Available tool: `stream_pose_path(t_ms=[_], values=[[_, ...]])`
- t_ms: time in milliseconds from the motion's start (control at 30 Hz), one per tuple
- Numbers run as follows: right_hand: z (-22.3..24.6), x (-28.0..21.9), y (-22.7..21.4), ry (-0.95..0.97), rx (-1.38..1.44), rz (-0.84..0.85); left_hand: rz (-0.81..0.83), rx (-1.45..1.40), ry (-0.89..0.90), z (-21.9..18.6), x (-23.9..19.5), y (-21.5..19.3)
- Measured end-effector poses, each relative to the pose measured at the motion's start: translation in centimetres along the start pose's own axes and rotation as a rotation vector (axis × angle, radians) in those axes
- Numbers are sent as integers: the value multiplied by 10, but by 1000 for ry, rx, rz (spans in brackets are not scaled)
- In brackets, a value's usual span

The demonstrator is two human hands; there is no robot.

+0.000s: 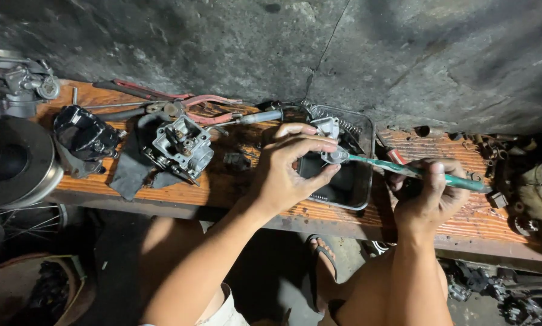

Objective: The person is using a toothbrush to scrub the exterior surfaces of a disassembled carburetor component over a small tray.

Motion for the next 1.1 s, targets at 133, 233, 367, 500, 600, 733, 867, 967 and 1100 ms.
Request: stream_pose_path(t_ms=[133, 233, 367, 500, 600, 733, 867, 967, 1100], values=[[-4, 0, -2, 58, 130, -90, 20, -9, 40, -1, -1, 3], [1, 3, 3, 7, 96, -56, -37, 10, 151, -7, -2, 0], [5, 4, 9, 31, 134, -89, 17, 118, 59, -3, -4, -5], [1, 3, 12, -73, -11, -44, 42, 144, 102, 10, -6, -18], [3, 2, 18, -98, 29, -18, 97, 419, 70, -5, -1, -47], [-2, 0, 17, -97, -51, -63, 94, 624, 145, -14, 1, -76], [-2, -1, 20, -86, -18, -85, 220, 703, 70, -2, -1, -88], [0, 0, 20, -102, -18, -64, 332, 742, -110, 10, 5, -87], [-2, -2, 18, -136, -69, -16, 556, 839, -410, 15, 15, -81]])
Point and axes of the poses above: each hand's wrist, its own x-axis towards the middle knuckle, its own y-axis out of the palm, z = x × y, the point moved 3 cm from there along x, towards the middle knuckle, and after that the axes turned 7 degrees about z, right-handed, at the moved point
